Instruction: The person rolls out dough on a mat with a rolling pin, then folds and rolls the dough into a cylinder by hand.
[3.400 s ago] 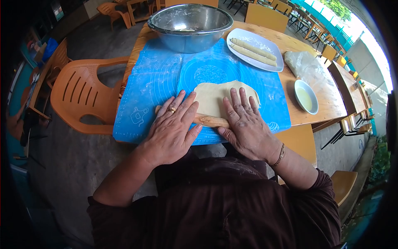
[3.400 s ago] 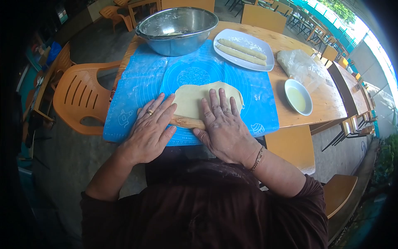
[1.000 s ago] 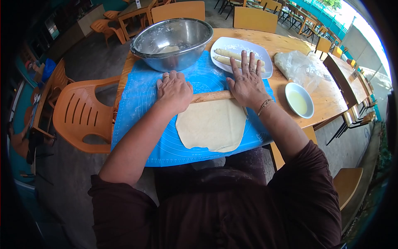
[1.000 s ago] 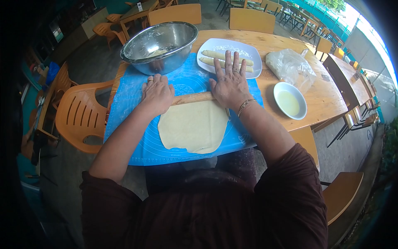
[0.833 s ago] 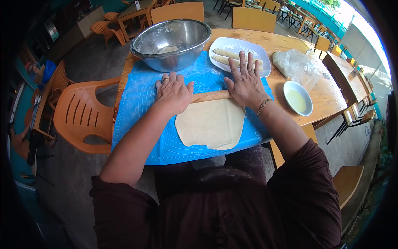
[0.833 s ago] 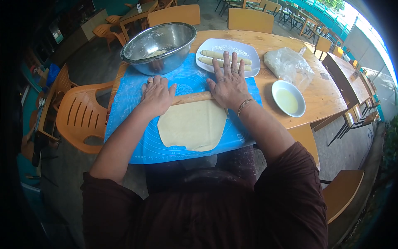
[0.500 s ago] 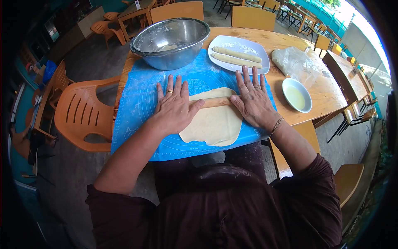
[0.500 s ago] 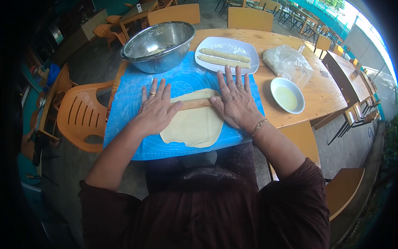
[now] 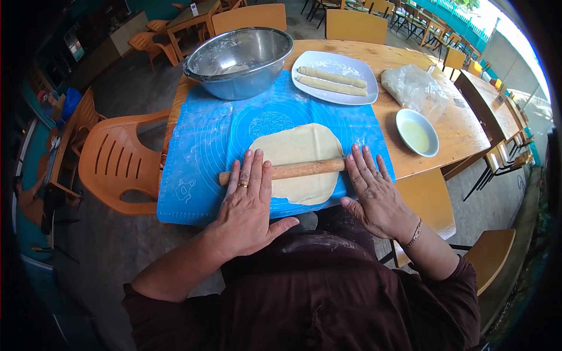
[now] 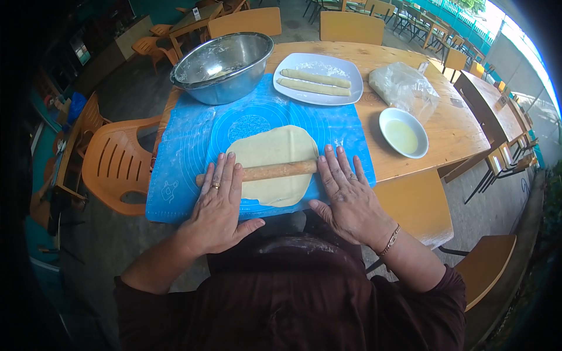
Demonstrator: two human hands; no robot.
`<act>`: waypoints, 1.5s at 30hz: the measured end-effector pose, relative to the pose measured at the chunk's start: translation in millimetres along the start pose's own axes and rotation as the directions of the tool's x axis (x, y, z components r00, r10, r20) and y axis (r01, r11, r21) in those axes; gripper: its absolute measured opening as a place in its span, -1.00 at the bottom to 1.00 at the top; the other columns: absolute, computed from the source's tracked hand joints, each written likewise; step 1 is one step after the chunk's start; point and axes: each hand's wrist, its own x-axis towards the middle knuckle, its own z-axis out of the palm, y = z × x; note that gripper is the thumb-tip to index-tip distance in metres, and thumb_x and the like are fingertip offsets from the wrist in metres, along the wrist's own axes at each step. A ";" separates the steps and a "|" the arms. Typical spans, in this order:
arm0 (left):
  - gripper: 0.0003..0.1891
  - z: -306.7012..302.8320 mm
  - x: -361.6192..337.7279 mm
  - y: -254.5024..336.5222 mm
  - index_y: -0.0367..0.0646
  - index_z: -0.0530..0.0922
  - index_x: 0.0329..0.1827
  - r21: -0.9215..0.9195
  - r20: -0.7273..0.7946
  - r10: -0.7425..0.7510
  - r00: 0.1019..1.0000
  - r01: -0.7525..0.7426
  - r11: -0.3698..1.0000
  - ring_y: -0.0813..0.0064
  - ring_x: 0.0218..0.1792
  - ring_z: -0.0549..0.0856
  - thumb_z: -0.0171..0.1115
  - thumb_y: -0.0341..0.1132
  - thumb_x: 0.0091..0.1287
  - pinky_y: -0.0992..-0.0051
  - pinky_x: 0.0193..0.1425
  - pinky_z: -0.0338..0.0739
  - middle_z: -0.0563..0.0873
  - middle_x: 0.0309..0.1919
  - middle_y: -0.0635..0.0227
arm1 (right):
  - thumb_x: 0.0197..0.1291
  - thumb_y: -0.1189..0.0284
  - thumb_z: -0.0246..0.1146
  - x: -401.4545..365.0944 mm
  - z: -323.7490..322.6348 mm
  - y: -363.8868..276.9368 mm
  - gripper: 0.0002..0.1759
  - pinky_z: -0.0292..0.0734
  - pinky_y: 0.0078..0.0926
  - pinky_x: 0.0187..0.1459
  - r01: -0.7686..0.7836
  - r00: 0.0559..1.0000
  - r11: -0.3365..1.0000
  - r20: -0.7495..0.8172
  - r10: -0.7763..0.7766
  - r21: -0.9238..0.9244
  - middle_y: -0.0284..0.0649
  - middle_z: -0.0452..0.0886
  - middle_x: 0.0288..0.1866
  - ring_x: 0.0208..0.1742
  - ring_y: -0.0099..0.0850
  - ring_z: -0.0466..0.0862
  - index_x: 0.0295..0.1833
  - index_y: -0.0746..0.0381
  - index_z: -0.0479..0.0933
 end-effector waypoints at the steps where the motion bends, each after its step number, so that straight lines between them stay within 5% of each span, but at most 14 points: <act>1: 0.13 0.7 2.1 -1.1 -0.73 0.01 0.55 0.008 -0.001 0.001 1.000 -0.001 1.000 -0.35 0.67 -0.13 0.01 0.36 0.47 -0.15 0.71 -0.30 0.01 0.58 -0.54 | 0.55 -0.01 0.01 2.9 1.6 1.4 -0.08 -0.29 0.14 0.68 -0.001 1.000 1.000 0.000 0.001 0.001 0.24 -0.11 0.74 0.76 0.14 -0.17 0.68 0.46 -0.08; 8: 0.05 -5.4 69.6 -28.1 -0.73 -0.04 0.56 0.051 0.123 -0.281 0.952 0.277 0.959 -0.30 0.68 -0.20 -0.05 0.26 0.55 -0.05 0.74 -0.30 -0.03 0.60 -0.50 | 0.53 -0.11 -0.05 82.5 16.7 25.7 -0.04 -0.26 0.15 0.68 -0.044 0.985 0.988 -0.171 0.019 -0.145 0.30 -0.02 0.71 0.76 0.15 -0.14 0.62 0.55 0.05; 16: -0.04 1.0 115.3 -65.4 -0.60 -0.01 0.62 0.024 0.175 -0.508 0.844 0.512 0.859 -0.19 0.70 -0.16 -0.34 0.28 0.62 -0.05 0.74 -0.28 -0.01 0.66 -0.31 | 0.55 -0.11 -0.19 156.1 24.5 37.3 -0.10 -0.35 0.10 0.69 -0.179 0.965 0.956 -0.233 0.124 -0.231 0.21 0.02 0.72 0.77 0.09 -0.16 0.64 0.46 0.10; 23: -0.07 -6.0 81.8 -43.3 -0.62 0.02 0.60 -0.020 0.139 -0.388 0.911 0.394 0.919 -0.22 0.70 -0.15 -0.23 0.23 0.62 -0.12 0.72 -0.24 0.01 0.64 -0.34 | 0.57 0.00 -0.12 114.6 13.4 23.9 -0.19 -0.21 0.12 0.69 -0.098 0.993 0.986 -0.076 0.088 -0.137 0.14 0.09 0.71 0.76 0.07 -0.07 0.64 0.42 0.12; 28: 0.03 -3.3 22.8 -7.4 -0.70 0.02 0.56 -0.032 0.025 -0.037 0.999 0.037 0.999 -0.35 0.67 -0.11 0.09 0.21 0.50 -0.13 0.71 -0.24 -0.02 0.60 -0.47 | 0.59 -0.03 -0.09 44.1 -9.8 6.4 -0.17 -0.09 0.15 0.66 0.013 1.000 0.991 0.005 -0.012 -0.134 0.16 0.12 0.70 0.73 0.06 0.05 0.63 0.46 0.11; 31: 0.05 -4.0 11.8 2.2 -0.72 0.03 0.55 -0.054 0.005 0.001 1.000 -0.001 0.999 -0.35 0.67 -0.10 0.15 0.20 0.47 -0.13 0.71 -0.25 -0.03 0.59 -0.50 | 0.59 -0.04 -0.09 30.8 -9.2 4.9 -0.16 -0.06 0.14 0.66 0.052 0.998 0.983 0.031 -0.047 -0.178 0.16 0.13 0.69 0.72 0.07 0.07 0.63 0.47 0.11; 37: 0.00 -6.1 62.0 -27.0 -0.74 0.03 0.54 0.036 0.063 -0.180 0.982 0.178 0.983 -0.35 0.67 -0.15 -0.02 0.22 0.55 -0.09 0.72 -0.27 -0.01 0.58 -0.55 | 0.59 -0.06 -0.12 89.0 6.8 9.2 -0.14 0.00 0.11 0.65 0.002 0.994 0.993 -0.112 -0.015 -0.118 0.23 0.16 0.66 0.71 0.09 0.10 0.58 0.52 0.19; 42: -0.05 -0.8 104.8 -68.0 -0.64 0.11 0.57 -0.022 0.154 -0.473 0.868 0.481 0.876 -0.23 0.70 -0.16 -0.25 0.27 0.61 -0.05 0.73 -0.24 0.02 0.62 -0.41 | 0.58 -0.08 -0.15 153.6 25.8 18.6 -0.13 -0.05 0.08 0.66 -0.101 0.989 0.990 -0.116 0.089 -0.095 0.24 0.24 0.63 0.72 0.08 0.09 0.55 0.54 0.22; 45: -0.06 -0.5 105.6 -66.6 -0.61 0.10 0.58 -0.012 0.140 -0.472 0.870 0.478 0.878 -0.22 0.69 -0.13 -0.27 0.26 0.62 -0.02 0.73 -0.21 0.03 0.64 -0.36 | 0.58 -0.06 -0.15 154.4 27.7 17.6 -0.14 -0.05 0.09 0.66 -0.101 0.989 0.992 -0.120 0.091 -0.075 0.23 0.24 0.63 0.72 0.08 0.09 0.54 0.55 0.24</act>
